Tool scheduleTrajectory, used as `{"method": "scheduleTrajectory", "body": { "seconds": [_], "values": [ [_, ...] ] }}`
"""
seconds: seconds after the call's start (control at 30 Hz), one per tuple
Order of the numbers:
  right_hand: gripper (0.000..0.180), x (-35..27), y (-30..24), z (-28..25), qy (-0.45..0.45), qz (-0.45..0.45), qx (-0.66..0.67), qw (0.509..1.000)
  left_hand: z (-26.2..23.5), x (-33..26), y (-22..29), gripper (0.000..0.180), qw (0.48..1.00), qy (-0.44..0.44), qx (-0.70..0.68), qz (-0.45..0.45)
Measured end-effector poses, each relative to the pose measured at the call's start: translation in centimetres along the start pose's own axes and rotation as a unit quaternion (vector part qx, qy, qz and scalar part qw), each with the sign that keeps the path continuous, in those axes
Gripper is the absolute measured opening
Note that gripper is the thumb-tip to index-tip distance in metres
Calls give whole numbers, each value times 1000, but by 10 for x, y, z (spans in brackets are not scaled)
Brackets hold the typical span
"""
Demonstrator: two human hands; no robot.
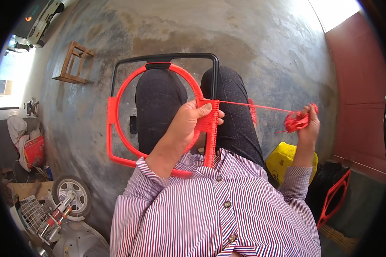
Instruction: Wrapping red plastic cord around a black circular frame as part of a furniture manufacturing process.
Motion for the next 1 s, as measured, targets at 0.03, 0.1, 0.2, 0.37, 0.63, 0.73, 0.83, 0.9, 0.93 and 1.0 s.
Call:
{"method": "scheduleTrajectory", "body": {
  "seconds": [0.03, 0.1, 0.2, 0.37, 0.63, 0.73, 0.83, 0.9, 0.93, 1.0],
  "values": [
    [10, 6, -21, -36, 30, -58, 29, 997, 5, 0, -4, 21, 1000, -10, 3, -11],
    [8, 14, -65, -121, 24, -131, 70, 989, 17, 3, -11, 20, 999, -37, 9, -35],
    [9, 11, -65, -115, 4, -121, 50, 991, 7, 6, -7, 22, 999, -23, 10, -21],
    [28, -36, 30, 92, -138, 81, -104, 982, 5, 10, -8, 33, 995, -29, -95, 5],
    [53, -71, 133, 227, -399, 241, -640, 611, 8, 4, -12, 51, 980, -67, -184, 24],
    [66, -50, 140, 232, -381, 142, -616, 675, 9, 5, -12, 41, 981, -70, -180, 23],
    [68, -42, 142, 238, -408, 97, -598, 683, 8, 6, -6, 34, 987, -40, -152, 35],
    [69, -41, 142, 237, -434, 76, -557, 704, 5, 4, -4, 32, 988, -21, -148, 42],
    [69, -37, 140, 236, -408, 71, -540, 733, 4, 3, -4, 29, 986, -15, -158, 46],
    [70, -29, 134, 232, -355, 60, -504, 785, -1, 3, -4, 24, 985, -15, -156, 69]
  ]
}}
Point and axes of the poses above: each hand's wrist, its own x-axis towards the middle knuckle, its own z-axis out of the palm, y = z × x, the point moved 8 cm from there along x, towards the middle knuckle, and after that the axes turned 14 degrees about -y, right-handed, at the moved point
